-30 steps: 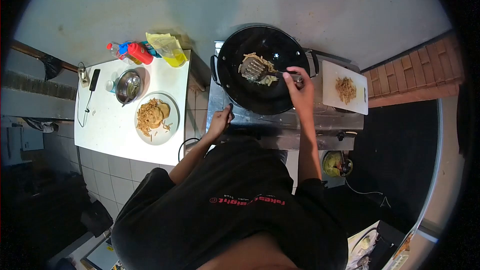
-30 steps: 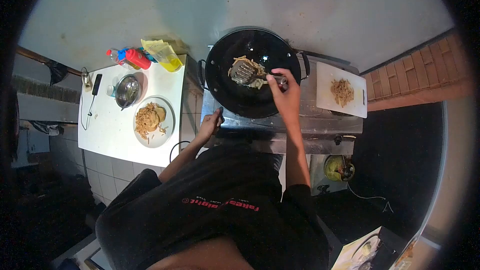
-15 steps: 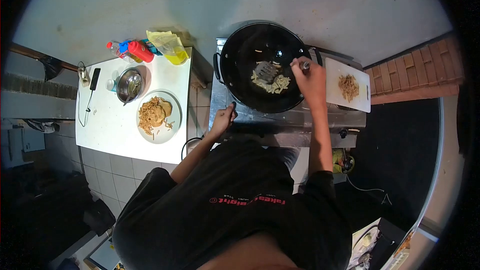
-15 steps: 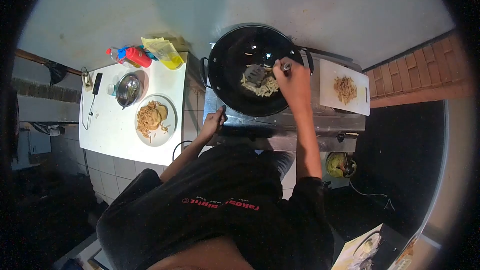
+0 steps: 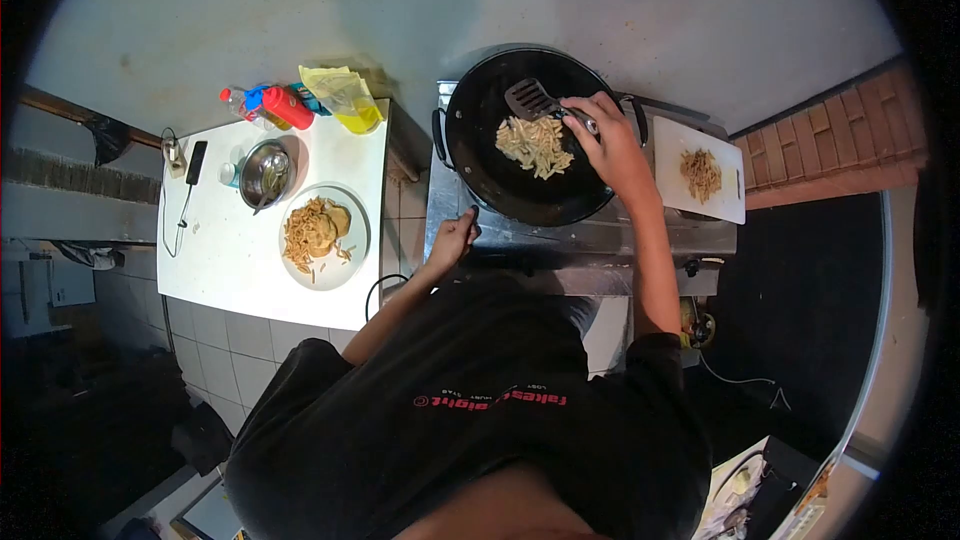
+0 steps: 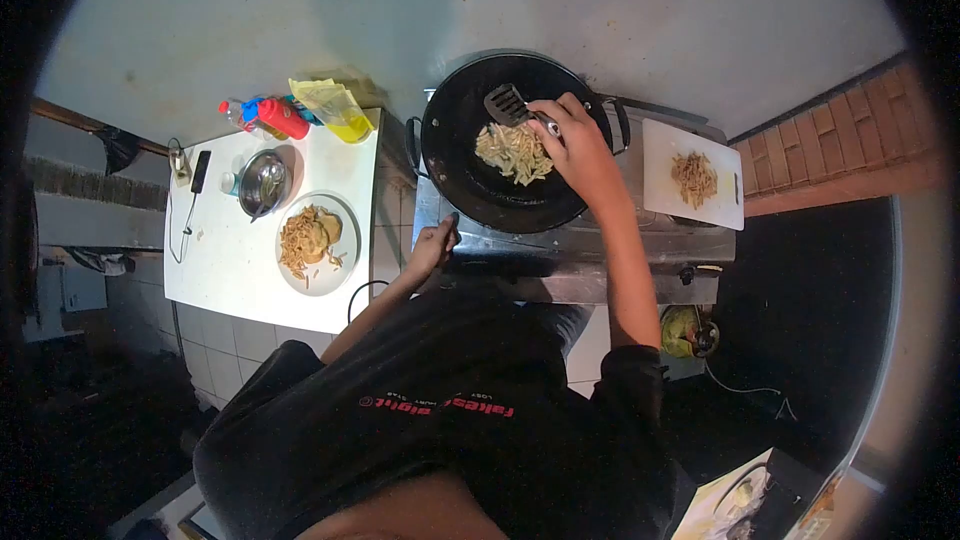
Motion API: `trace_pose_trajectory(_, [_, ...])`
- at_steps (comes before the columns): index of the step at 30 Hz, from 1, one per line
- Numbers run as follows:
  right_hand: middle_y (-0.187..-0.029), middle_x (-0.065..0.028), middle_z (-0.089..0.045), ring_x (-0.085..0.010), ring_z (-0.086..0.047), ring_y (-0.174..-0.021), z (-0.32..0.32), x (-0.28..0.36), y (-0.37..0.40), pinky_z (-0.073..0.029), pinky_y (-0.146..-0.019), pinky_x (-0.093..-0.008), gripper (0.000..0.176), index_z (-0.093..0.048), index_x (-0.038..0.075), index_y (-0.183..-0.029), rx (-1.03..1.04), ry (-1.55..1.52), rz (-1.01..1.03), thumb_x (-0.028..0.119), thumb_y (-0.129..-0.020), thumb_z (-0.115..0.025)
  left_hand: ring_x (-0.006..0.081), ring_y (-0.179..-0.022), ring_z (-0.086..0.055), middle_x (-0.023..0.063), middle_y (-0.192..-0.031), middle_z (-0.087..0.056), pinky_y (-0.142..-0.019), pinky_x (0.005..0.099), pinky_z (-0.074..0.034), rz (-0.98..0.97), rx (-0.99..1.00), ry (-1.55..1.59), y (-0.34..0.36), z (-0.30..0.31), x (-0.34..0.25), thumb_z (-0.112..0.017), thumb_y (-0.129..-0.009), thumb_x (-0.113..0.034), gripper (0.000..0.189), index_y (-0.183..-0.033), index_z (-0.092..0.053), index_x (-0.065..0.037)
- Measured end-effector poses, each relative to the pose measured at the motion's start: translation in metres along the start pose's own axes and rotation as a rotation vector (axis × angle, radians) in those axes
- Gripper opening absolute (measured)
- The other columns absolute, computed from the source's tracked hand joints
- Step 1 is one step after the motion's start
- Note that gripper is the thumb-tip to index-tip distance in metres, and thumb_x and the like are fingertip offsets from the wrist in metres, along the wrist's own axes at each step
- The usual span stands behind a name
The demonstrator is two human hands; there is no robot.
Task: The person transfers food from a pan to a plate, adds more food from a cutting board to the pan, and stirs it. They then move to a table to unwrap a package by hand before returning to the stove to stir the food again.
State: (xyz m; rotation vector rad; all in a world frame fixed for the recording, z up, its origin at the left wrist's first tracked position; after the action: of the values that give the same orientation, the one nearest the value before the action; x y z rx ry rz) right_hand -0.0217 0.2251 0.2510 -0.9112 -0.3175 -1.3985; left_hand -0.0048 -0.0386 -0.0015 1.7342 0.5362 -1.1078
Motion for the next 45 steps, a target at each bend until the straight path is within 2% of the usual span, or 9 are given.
trace_pose_trajectory(14, [-0.097, -0.0149, -0.058, -0.0303, -0.059, -0.084, 0.001, -0.013, -0.011, -0.048, -0.079, -0.037, 0.025, -0.065, 0.004, -0.115, 0.081, 0.016, 0.09, 0.014, -0.093, -0.066, 0.0086, -0.041, -0.035, -0.0025, -0.047, -0.039, -0.044, 0.0272, -0.025, -0.017, 0.01, -0.003, -0.003, 0.001, 0.002, -0.045, -0.104, -0.049, 0.064, -0.053, -0.044, -0.011])
trace_pose_trajectory(17, [-0.094, -0.0153, -0.061, -0.0306, -0.061, -0.081, 0.008, 0.002, -0.005, -0.05, -0.075, -0.0368, 0.022, -0.066, 0.003, -0.112, 0.118, 0.032, 0.047, 0.015, -0.093, -0.066, 0.0084, -0.041, -0.035, -0.0024, -0.047, -0.039, -0.044, 0.0273, -0.025, -0.035, -0.002, -0.018, -0.004, 0.001, 0.002, -0.044, -0.104, -0.049, 0.064, -0.053, -0.044, -0.011])
trace_pose_trajectory(22, [-0.082, -0.017, -0.065, -0.0336, -0.062, -0.067, 0.033, 0.017, -0.004, -0.049, -0.063, -0.0385, 0.014, -0.068, -0.001, -0.097, -0.062, 0.096, -0.016, 0.013, -0.092, -0.067, 0.0094, -0.04, -0.035, -0.0019, -0.047, -0.038, -0.044, 0.0276, -0.025, -0.009, 0.004, -0.003, -0.004, 0.001, 0.002, -0.044, -0.104, -0.049, 0.064, -0.053, -0.045, -0.01])
trace_pose_trajectory(29, [-0.072, -0.0219, -0.062, -0.0409, -0.059, -0.064, 0.031, -0.016, 0.006, -0.048, -0.063, -0.0426, 0.019, -0.064, -0.002, -0.089, -0.074, 0.348, -0.084, 0.017, -0.089, -0.069, 0.0098, -0.04, -0.036, -0.0014, -0.046, -0.038, -0.043, 0.0277, -0.026, -0.011, -0.019, -0.037, 0.003, -0.001, -0.005, -0.045, -0.103, -0.05, 0.065, -0.052, -0.045, -0.01])
trace_pose_trajectory(32, [-0.063, -0.0171, -0.06, -0.0332, -0.059, -0.052, 0.016, -0.039, 0.009, -0.047, -0.053, -0.0404, 0.024, -0.063, -0.002, -0.085, -0.18, 0.326, -0.017, 0.021, -0.09, -0.068, 0.0098, -0.04, -0.037, -0.0014, -0.045, -0.038, -0.043, 0.0275, -0.026, -0.041, -0.028, -0.062, 0.003, -0.002, -0.007, -0.045, -0.103, -0.05, 0.065, -0.052, -0.045, -0.01])
trace_pose_trajectory(34, [-0.055, -0.0076, -0.056, -0.0184, -0.054, -0.041, 0.001, -0.057, 0.01, -0.041, -0.04, -0.0337, 0.027, -0.062, 0.001, -0.083, -0.208, -0.124, -0.309, 0.025, -0.094, -0.067, 0.0097, -0.039, -0.037, -0.0016, -0.045, -0.038, -0.043, 0.0273, -0.026, -0.056, -0.036, -0.063, -0.001, -0.001, -0.003, -0.046, -0.102, -0.05, 0.065, -0.052, -0.045, -0.01])
trace_pose_trajectory(35, [-0.055, -0.0076, -0.056, -0.0184, -0.054, -0.041, -0.003, -0.061, 0.01, -0.041, -0.04, -0.0337, 0.027, -0.062, 0.001, -0.083, -0.209, -0.125, -0.304, 0.025, -0.094, -0.067, 0.0097, -0.039, -0.037, -0.0016, -0.045, -0.038, -0.043, 0.0273, -0.026, -0.061, -0.038, -0.064, -0.001, -0.001, -0.004, -0.046, -0.102, -0.05, 0.065, -0.052, -0.045, -0.01])
trace_pose_trajectory(37, [-0.053, 0.0011, -0.051, -0.0068, -0.048, -0.04, -0.015, -0.075, 0.01, -0.034, -0.034, -0.0256, 0.028, -0.062, 0.006, -0.085, -0.143, -0.445, -0.466, 0.031, -0.096, -0.066, 0.0099, -0.039, -0.038, -0.0014, -0.045, -0.039, -0.043, 0.0274, -0.026, -0.024, -0.041, -0.061, -0.001, -0.001, -0.005, -0.046, -0.102, -0.05, 0.065, -0.051, -0.045, -0.01])
trace_pose_trajectory(45, [-0.057, 0.0017, -0.054, -0.0062, -0.046, -0.041, -0.026, -0.1, 0.021, -0.032, -0.036, -0.0234, 0.023, -0.064, 0.007, -0.089, -0.057, -0.42, -0.526, 0.03, -0.095, -0.067, 0.0098, -0.04, -0.036, -0.0017, -0.045, -0.039, -0.044, 0.0285, -0.026, -0.074, -0.052, -0.056, -0.006, 0.0, 0.004, -0.047, -0.102, -0.049, 0.064, -0.052, -0.046, -0.01])
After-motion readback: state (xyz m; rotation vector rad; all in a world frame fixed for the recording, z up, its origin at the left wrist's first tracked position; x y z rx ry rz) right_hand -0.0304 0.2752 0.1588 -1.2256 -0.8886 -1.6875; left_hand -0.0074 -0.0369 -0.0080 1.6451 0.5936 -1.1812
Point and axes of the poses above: each hand's wrist, its own y-axis away from the middle knuckle, its own z-axis out of the back of the hand, x = y × z, the point moved 3 cm from there along -y, towards the middle knuckle
